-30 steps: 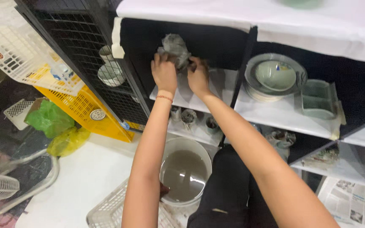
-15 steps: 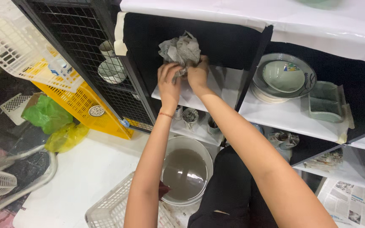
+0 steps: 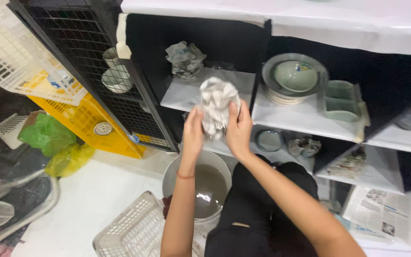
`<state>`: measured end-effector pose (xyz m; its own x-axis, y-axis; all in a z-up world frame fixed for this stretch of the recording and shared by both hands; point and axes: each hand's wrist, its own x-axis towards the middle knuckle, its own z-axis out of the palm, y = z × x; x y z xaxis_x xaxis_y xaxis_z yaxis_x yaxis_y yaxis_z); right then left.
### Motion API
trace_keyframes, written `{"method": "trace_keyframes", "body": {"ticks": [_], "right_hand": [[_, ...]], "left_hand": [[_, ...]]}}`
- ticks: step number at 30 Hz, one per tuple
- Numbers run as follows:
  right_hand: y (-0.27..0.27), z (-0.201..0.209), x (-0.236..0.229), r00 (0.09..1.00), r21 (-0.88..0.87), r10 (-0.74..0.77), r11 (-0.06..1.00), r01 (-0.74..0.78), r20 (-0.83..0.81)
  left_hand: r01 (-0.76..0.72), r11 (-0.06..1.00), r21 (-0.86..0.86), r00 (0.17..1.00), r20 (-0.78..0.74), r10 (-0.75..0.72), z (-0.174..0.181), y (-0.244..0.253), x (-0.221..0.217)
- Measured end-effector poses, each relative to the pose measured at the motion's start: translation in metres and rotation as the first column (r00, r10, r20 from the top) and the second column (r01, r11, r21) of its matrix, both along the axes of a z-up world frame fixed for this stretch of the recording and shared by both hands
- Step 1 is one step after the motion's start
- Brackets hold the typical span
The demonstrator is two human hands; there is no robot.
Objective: The person sits on the floor and wraps small ceramic dishes in newspaper. They pick up each dish, fold a sheet of newspaper around it, and place the wrapped item on a shelf. The process is repeated for multiple dishes.
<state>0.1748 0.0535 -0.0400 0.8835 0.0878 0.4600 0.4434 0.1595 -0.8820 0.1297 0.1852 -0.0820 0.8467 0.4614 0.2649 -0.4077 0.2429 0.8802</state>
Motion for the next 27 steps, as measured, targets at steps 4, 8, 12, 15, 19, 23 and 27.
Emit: {"method": "trace_keyframes", "body": {"ticks": [4, 8, 12, 15, 19, 23, 27], "right_hand": [[-0.047, 0.008, -0.034, 0.993, -0.005, 0.109, 0.994, -0.109, -0.045], [-0.101, 0.022, -0.084, 0.972, -0.202, 0.01, 0.979, 0.039, 0.235], [-0.142, 0.041, -0.121, 0.901, -0.444, -0.011, 0.867, 0.225, 0.434], [-0.174, 0.053, -0.13, 0.902, -0.609, 0.068, 0.759, 0.231, 0.427], [-0.198, 0.054, -0.127, 0.92, -0.679, 0.118, 0.71, 0.185, 0.373], [-0.198, 0.03, -0.124, 0.986, -0.368, -0.155, 0.915, 0.164, 0.056], [-0.196, 0.01, -0.109, 0.946, 0.005, -0.305, 0.952, 0.306, 0.109]], "left_hand": [[0.044, 0.987, 0.154, 0.998, 0.035, -0.05, 0.002, -0.056, -0.041], [-0.048, 0.998, 0.031, 0.998, -0.034, 0.049, 0.009, -0.115, -0.064], [-0.031, 0.986, -0.165, 0.997, -0.079, 0.018, 0.0, -0.15, -0.079], [0.038, 0.967, -0.251, 0.992, -0.108, -0.067, -0.012, -0.161, -0.085], [0.191, 0.896, -0.4, 0.98, 0.024, -0.198, -0.02, -0.17, -0.087], [0.048, 0.998, -0.026, 0.995, -0.088, -0.05, -0.02, -0.185, -0.09], [0.041, 0.999, -0.006, 0.992, -0.122, -0.041, -0.012, -0.194, -0.093]]}}
